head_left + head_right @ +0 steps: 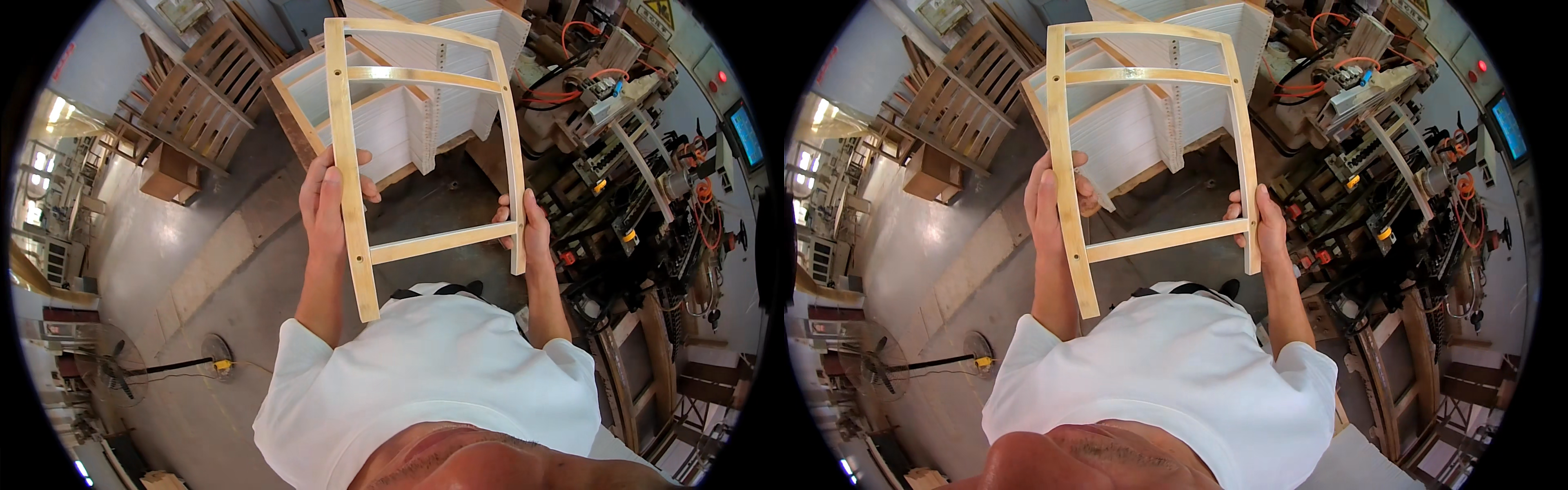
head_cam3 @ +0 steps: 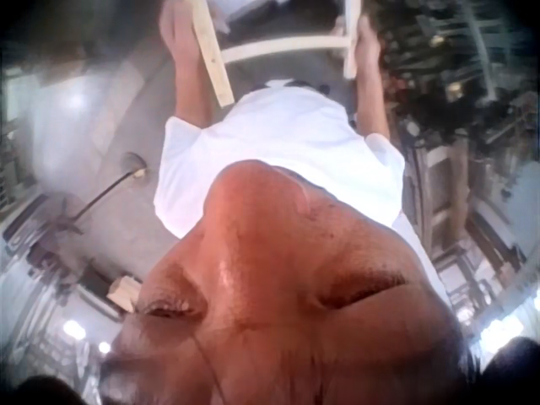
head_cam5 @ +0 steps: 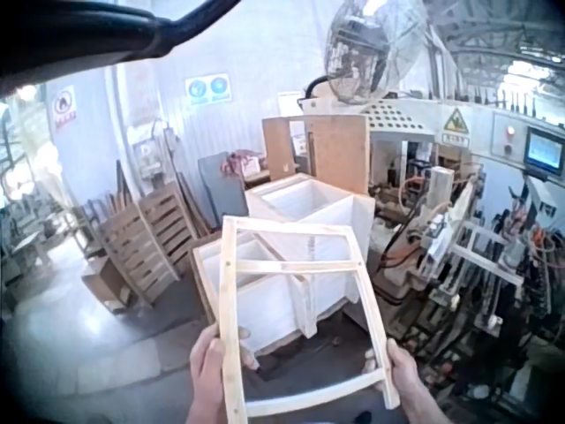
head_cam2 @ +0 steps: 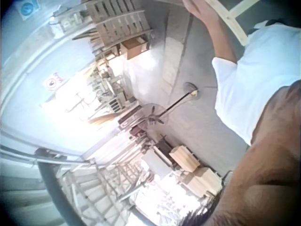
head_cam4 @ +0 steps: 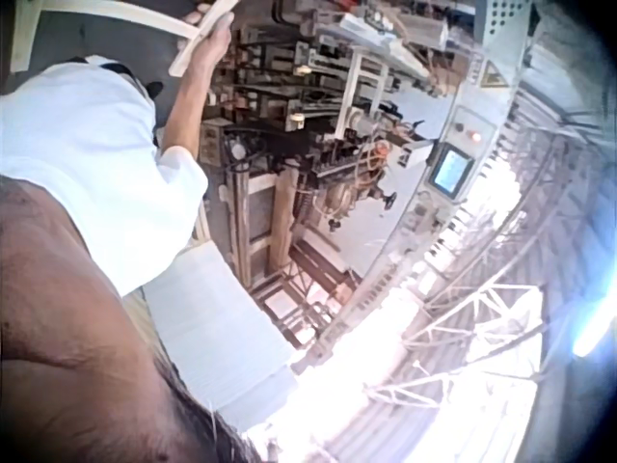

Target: The person assembles wooden chair frames in a workshop. They pick up frames, place them into a machine to secure joints, inspect the assembled frames, and stack them on a nearby rack.

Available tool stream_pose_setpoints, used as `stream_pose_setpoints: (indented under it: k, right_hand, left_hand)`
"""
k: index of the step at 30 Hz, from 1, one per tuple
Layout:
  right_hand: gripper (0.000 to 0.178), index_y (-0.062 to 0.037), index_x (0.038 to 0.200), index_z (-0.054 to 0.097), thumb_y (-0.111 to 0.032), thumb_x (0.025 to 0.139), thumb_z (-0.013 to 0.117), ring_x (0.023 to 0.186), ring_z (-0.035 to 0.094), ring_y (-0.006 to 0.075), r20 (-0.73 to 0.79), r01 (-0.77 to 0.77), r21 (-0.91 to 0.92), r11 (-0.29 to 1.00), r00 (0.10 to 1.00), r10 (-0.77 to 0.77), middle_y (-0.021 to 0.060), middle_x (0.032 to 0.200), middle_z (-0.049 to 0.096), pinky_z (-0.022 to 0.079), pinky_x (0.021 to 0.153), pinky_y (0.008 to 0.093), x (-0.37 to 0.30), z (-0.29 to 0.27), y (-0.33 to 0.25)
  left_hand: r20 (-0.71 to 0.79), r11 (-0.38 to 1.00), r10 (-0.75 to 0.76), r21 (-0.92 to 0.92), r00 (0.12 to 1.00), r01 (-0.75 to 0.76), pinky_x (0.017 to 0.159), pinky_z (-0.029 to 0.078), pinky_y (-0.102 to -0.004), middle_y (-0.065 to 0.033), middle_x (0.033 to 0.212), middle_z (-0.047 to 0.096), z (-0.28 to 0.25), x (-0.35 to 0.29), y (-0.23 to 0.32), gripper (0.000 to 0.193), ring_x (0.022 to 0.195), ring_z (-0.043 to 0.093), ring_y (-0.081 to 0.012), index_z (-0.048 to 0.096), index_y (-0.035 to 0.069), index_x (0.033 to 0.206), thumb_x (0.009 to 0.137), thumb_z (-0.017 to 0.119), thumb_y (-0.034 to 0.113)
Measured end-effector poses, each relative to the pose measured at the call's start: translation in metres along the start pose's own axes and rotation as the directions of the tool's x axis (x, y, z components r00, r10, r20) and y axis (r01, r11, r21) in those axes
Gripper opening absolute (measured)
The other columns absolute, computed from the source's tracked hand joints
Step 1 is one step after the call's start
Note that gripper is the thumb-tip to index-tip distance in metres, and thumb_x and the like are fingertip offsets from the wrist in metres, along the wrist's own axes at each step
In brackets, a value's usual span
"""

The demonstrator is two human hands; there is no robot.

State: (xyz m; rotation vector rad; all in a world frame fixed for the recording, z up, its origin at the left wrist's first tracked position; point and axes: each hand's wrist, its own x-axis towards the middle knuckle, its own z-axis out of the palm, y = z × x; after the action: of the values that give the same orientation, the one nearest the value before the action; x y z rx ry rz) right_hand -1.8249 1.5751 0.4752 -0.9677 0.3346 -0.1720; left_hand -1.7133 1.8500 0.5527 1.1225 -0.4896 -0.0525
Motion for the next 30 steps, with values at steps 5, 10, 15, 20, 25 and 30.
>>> stream_pose_setpoints:
  k: [5, 10, 15, 20, 25, 30]
  right_hand:
    - [0.053, -0.0004, 0.097, 0.057, -0.048, 0.098, 0.033, 0.04, 0.047, 0.0099, -0.005, 0.043, -0.245, 0.969, 0.999, -0.045, 0.0038, 0.064, 0.057, 0.035, 0.033, 0.0218, 0.019, -0.009, -0.038]
    - [0.057, -0.0019, 0.109, 0.059, -0.05, 0.098, 0.032, 0.059, 0.056, 0.002, 0.341, 0.229, -0.523, 0.821, 0.939, -0.045, 0.003, 0.076, 0.065, 0.04, 0.042, 0.0168, 0.076, 0.02, -0.138]
    - [0.056, -0.0033, 0.118, 0.057, -0.049, 0.099, 0.031, 0.073, 0.059, 0.0105, 0.13, 0.428, -0.281, 0.859, 0.904, -0.408, 0.0029, 0.092, 0.067, 0.048, 0.07, 0.0254, 0.145, 0.015, -0.147]
    - [0.055, -0.0038, 0.132, 0.046, -0.017, 0.083, 0.069, 0.102, 0.059, 0.0193, 0.359, 0.257, -0.553, 0.792, 0.932, -0.051, 0.0108, 0.114, 0.06, 0.048, 0.089, 0.0346, 0.104, 0.008, 0.015]
    - [0.07, 0.0024, 0.137, 0.033, -0.039, 0.089, 0.061, 0.123, 0.047, 0.0231, 0.477, 0.369, -0.152, 0.917, 0.84, -0.259, 0.0151, 0.133, 0.049, 0.039, 0.1, 0.0362, 0.072, 0.11, 0.024]
    - [0.046, 0.0054, 0.125, 0.045, -0.027, 0.094, 0.053, 0.106, 0.061, 0.0231, 0.222, 0.284, 0.085, 0.955, 0.929, -0.296, 0.0158, 0.113, 0.062, 0.048, 0.091, 0.0344, 0.078, 0.12, 0.001]
  left_hand:
    - [0.067, 0.972, -0.232, 0.062, 0.97, 0.228, 0.06, 0.053, -0.032, -0.0113, 0.081, 0.062, -0.011, 0.022, 0.004, 0.044, 0.068, 0.062, -0.0198, 0.049, -0.006, 0.117, 0.096, 0.047, 0.033]
    - [0.297, 0.93, -0.316, -0.092, 0.901, 0.357, 0.075, 0.055, -0.0349, -0.018, 0.103, 0.062, -0.049, 0.03, -0.004, 0.042, 0.088, 0.066, -0.0275, 0.047, -0.006, 0.117, 0.092, 0.058, 0.025]
    - [0.08, 0.865, -0.133, -0.477, 0.988, 0.155, 0.09, 0.052, -0.0426, -0.0159, 0.11, 0.061, -0.031, 0.016, -0.034, 0.031, 0.106, 0.059, -0.0325, 0.05, 0.001, 0.116, 0.09, 0.061, 0.013]
    - [-0.073, 0.747, -0.048, -0.664, 0.996, -0.013, 0.105, 0.04, -0.0438, -0.0104, 0.123, 0.058, -0.003, 0.019, -0.061, 0.022, 0.12, 0.051, -0.0291, 0.055, 0.005, 0.112, 0.091, 0.058, 0.008]
    - [-0.09, 0.763, -0.115, -0.646, 0.989, 0.03, 0.11, 0.035, -0.0407, -0.007, 0.125, 0.057, 0.005, 0.016, -0.078, 0.022, 0.124, 0.047, -0.0254, 0.056, 0.006, 0.111, 0.09, 0.06, 0.012]
    - [-0.119, 0.804, -0.243, -0.579, 0.963, 0.131, 0.106, 0.038, -0.0372, -0.0067, 0.123, 0.057, 0.036, 0.005, -0.086, 0.03, 0.121, 0.049, -0.022, 0.054, 0.007, 0.119, 0.091, 0.06, 0.017]
